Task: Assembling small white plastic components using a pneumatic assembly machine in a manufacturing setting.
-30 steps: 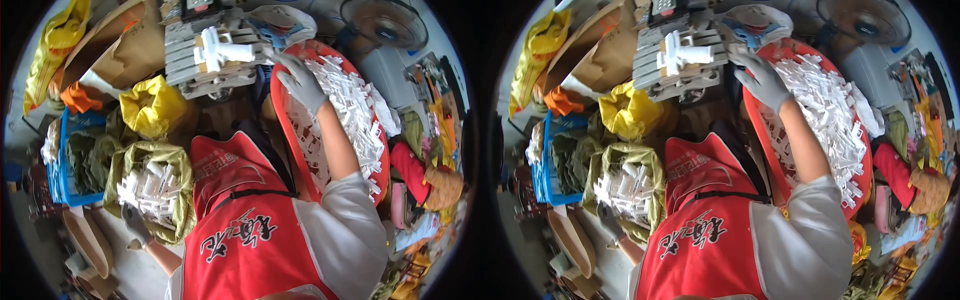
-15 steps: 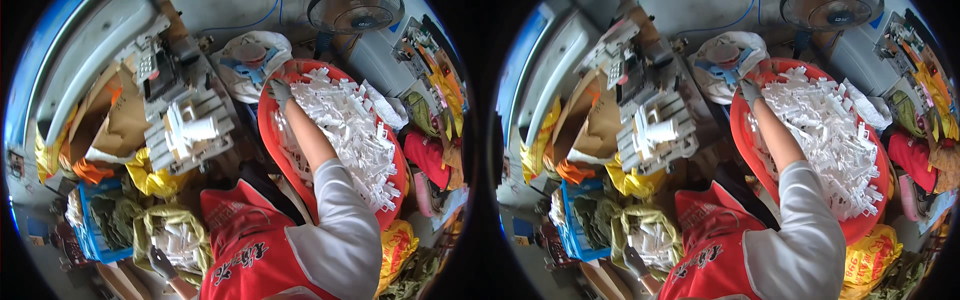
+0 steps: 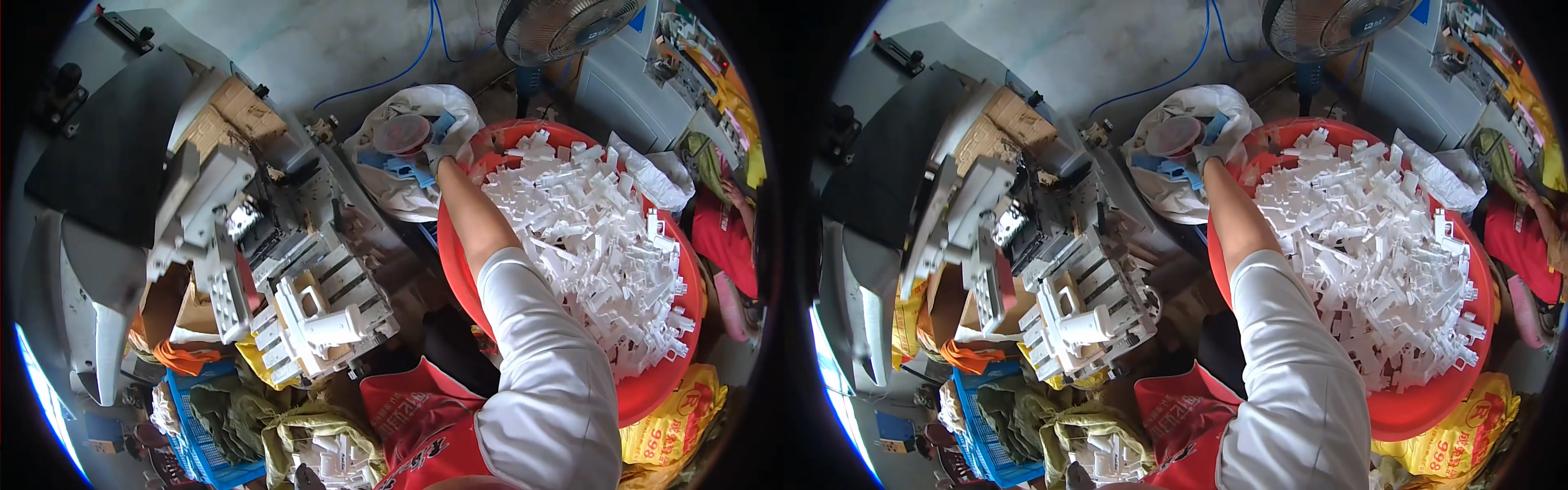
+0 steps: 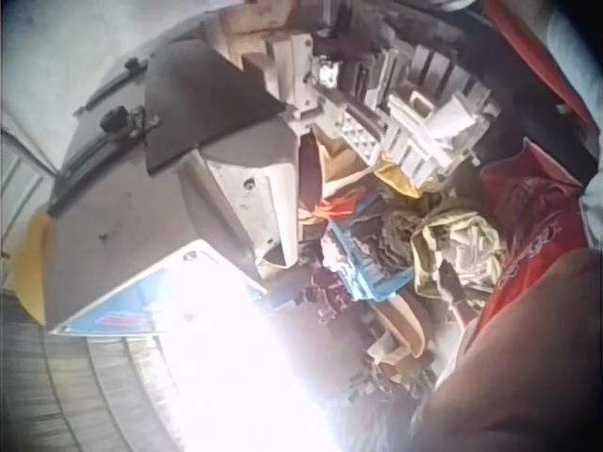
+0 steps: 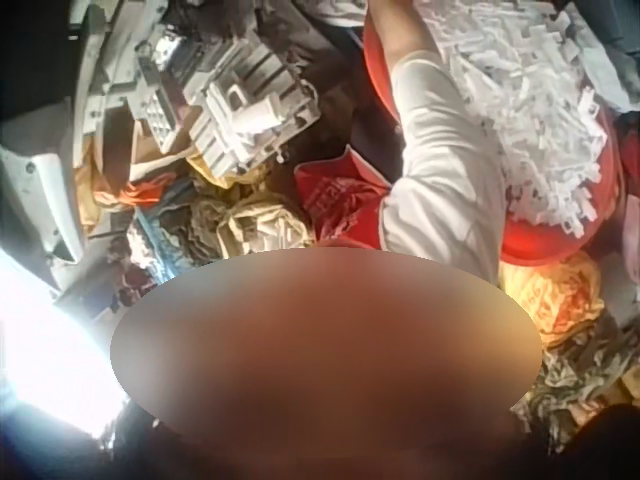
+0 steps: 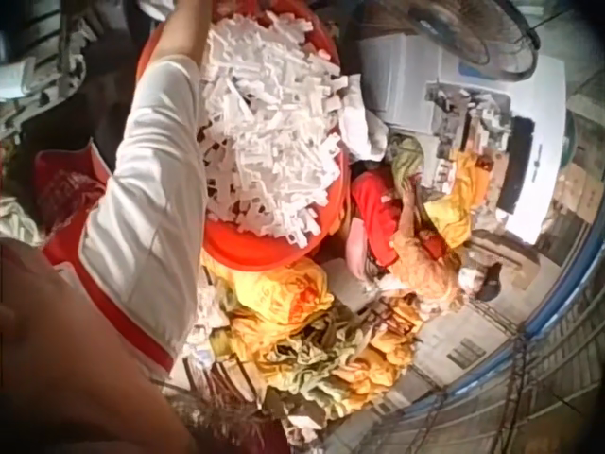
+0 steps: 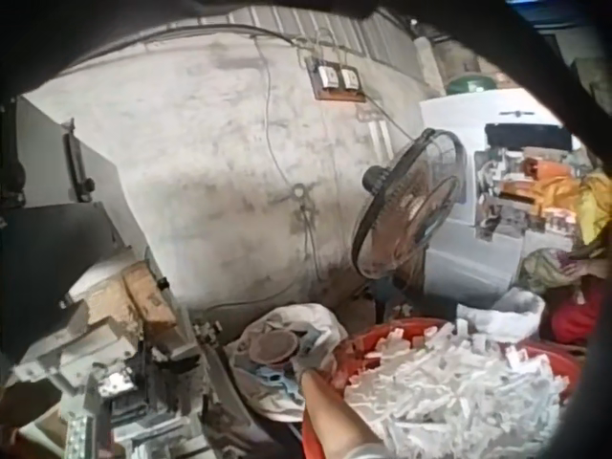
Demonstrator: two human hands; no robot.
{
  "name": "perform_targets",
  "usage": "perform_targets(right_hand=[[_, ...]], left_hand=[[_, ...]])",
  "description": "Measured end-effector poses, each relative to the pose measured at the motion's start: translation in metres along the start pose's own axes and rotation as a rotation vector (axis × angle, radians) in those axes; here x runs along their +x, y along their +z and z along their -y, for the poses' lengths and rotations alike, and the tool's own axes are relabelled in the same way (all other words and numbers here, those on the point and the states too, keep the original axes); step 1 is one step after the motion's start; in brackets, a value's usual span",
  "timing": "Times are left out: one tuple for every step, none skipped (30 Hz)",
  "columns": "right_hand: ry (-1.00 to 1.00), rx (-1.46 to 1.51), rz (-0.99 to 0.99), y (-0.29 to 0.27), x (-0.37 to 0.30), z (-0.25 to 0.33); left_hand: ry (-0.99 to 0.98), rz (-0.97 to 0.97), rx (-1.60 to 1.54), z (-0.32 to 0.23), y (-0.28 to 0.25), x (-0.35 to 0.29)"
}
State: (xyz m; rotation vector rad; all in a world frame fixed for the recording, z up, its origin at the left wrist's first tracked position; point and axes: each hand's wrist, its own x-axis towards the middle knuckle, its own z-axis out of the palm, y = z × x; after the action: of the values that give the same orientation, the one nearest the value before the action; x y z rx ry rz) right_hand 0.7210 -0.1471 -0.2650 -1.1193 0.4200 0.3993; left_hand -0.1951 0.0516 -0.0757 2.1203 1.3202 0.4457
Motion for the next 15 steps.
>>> perform_targets(right_hand=[[-0.005, -0.06, -0.002, 0.012, 0.0, -0.002], [-0.003, -0.062, 0.013, 0.02, -0.002, -0.005], [0.044, -0.114, 0.063, 0.05, -0.019, -0.017], [0.077, -0.162, 0.101, 0.073, -0.031, -0.021], [-0.089, -0.033, -0.054, -0.04, 0.028, 0.034], [-0.068, -0.03, -0.029, -0.025, 0.027, 0.02], [-0.031, 0.05, -0.045, 0.008, 0.017, -0.007], [-0.023, 0.12, -0.091, 0.024, 0.003, -0.018], [-0.191, 0.118, -0.24, 0.032, -0.01, -0.023], [-0.289, 0.14, -0.215, 0.001, 0.002, -0.012], [-0.382, 0.147, -0.231, -0.055, 0.02, -0.004], [-0.106, 0.308, -0.071, -0.009, -0.085, 0.013], [0.023, 0.305, 0.096, 0.026, -0.086, -0.011], [0.034, 0.356, 0.154, -0.014, -0.103, 0.022], [0.036, 0.411, 0.336, -0.02, -0.126, 0.036]], left_hand=[[-0.004, -0.012, 0.0, -0.021, 0.003, -0.003], [-0.038, -0.038, 0.154, -0.044, 0.007, -0.009], [-0.108, -0.09, 0.318, -0.084, 0.008, -0.028], [-0.227, -0.047, 0.372, -0.133, 0.008, -0.04], [-0.041, 0.059, 0.322, -0.083, 0.012, 0.024], [-0.224, 0.058, -0.414, -0.044, 0.011, 0.028], [-0.383, -0.001, -1.147, 0.044, -0.005, 0.018], [-0.396, -0.077, -1.074, 0.046, -0.005, 0.004], [-0.316, -0.135, -0.729, 0.031, -0.002, -0.006], [-0.196, -0.125, -0.396, -0.02, 0.008, 0.006], [-0.118, 0.07, 0.298, -0.117, 0.007, 0.018], [-0.095, -0.018, 0.188, -0.073, 0.0, 0.0], [-0.055, -0.101, 0.094, -0.034, -0.011, -0.02], [0.009, -0.015, 0.093, -0.029, -0.016, 0.007], [0.041, 0.042, 0.113, -0.031, -0.02, 0.022]])
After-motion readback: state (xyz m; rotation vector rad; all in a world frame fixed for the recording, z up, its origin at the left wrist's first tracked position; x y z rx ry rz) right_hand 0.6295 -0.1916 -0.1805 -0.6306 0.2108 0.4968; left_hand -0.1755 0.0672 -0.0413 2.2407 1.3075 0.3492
